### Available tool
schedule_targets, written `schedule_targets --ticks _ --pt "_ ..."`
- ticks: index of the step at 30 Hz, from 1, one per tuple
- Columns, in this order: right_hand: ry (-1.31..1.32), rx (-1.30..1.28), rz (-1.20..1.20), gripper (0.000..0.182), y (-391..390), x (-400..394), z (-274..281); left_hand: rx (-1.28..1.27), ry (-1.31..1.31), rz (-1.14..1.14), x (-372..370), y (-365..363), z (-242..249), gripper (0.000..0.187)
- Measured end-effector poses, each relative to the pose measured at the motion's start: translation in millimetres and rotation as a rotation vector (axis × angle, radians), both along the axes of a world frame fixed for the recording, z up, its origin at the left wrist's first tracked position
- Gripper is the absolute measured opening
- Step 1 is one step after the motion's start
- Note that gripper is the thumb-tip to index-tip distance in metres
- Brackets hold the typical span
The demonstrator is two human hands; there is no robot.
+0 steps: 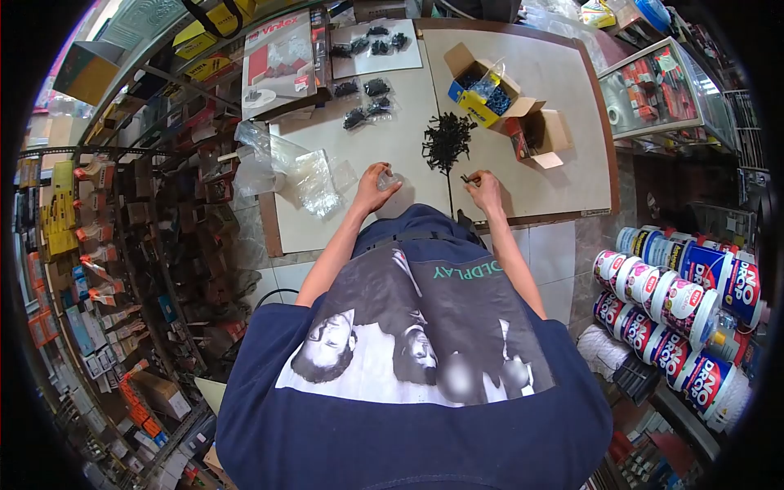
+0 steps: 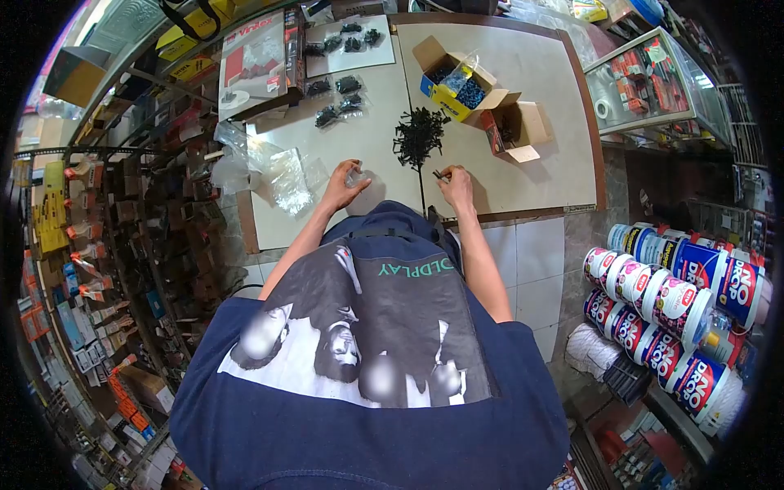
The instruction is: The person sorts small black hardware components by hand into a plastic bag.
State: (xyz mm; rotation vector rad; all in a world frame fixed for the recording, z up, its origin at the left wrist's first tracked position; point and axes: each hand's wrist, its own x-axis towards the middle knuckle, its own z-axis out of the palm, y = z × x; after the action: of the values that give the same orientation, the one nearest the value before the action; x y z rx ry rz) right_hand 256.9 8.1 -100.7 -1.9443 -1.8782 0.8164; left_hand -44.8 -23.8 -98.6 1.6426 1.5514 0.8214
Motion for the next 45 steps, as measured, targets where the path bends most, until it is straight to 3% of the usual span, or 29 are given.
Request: schedule_targets --ticks 9,14,18,20,22,26,29,33,37,39,40,43,45 --pt "0.101 -0.066 -0.033 0.018 3 2 4 0.004 -0.033 0.026 -2 0 -2 0.033" --pt "0.037 0.048 0.009 0.019 4 5 4 0.015 -0.005 -0.007 -4 2 -6 0.035" --pt "0.165 0.021 -0.044 0.015 20 -22 40 0.012 0.039 -0.008 -3 2 -8 0.036" --pt "0.345 -0.015 0.078 0.018 26 -49 73 -0.013 0.074 -0.006 1 4 3 0.035" --pt "0.390 -0.022 0.273 0.021 29 -73 94 -0.040 0.107 -0.011 5 7 15 0.035" --pt "0.427 -0.078 0.420 0.023 24 -104 103 0.065 0.008 -0.049 12 15 34 0.037" --pt "0.400 -0.035 0.391 0.023 23 -102 92 0.045 -0.046 -0.023 14 17 41 0.038" --pt "0.605 -0.169 0.112 0.024 32 -54 68 0.047 -0.034 0.054 9 11 29 0.038" --pt "0.573 -0.110 -0.069 0.027 30 -6 38 0.010 -0.033 0.062 6 7 17 0.038" --pt "0.534 -0.104 -0.169 0.030 25 8 35 -0.001 -0.015 0.058 7 5 17 0.038" --pt "0.344 -0.129 -0.175 0.038 21 12 39 0.000 -0.016 0.054 8 5 17 0.038" --pt "0.178 -0.152 -0.166 0.047 18 11 39 -0.003 -0.011 0.039 7 6 16 0.037" --pt "0.147 -0.071 -0.171 0.044 15 8 15 -0.021 -0.027 0.045 7 6 15 0.038"
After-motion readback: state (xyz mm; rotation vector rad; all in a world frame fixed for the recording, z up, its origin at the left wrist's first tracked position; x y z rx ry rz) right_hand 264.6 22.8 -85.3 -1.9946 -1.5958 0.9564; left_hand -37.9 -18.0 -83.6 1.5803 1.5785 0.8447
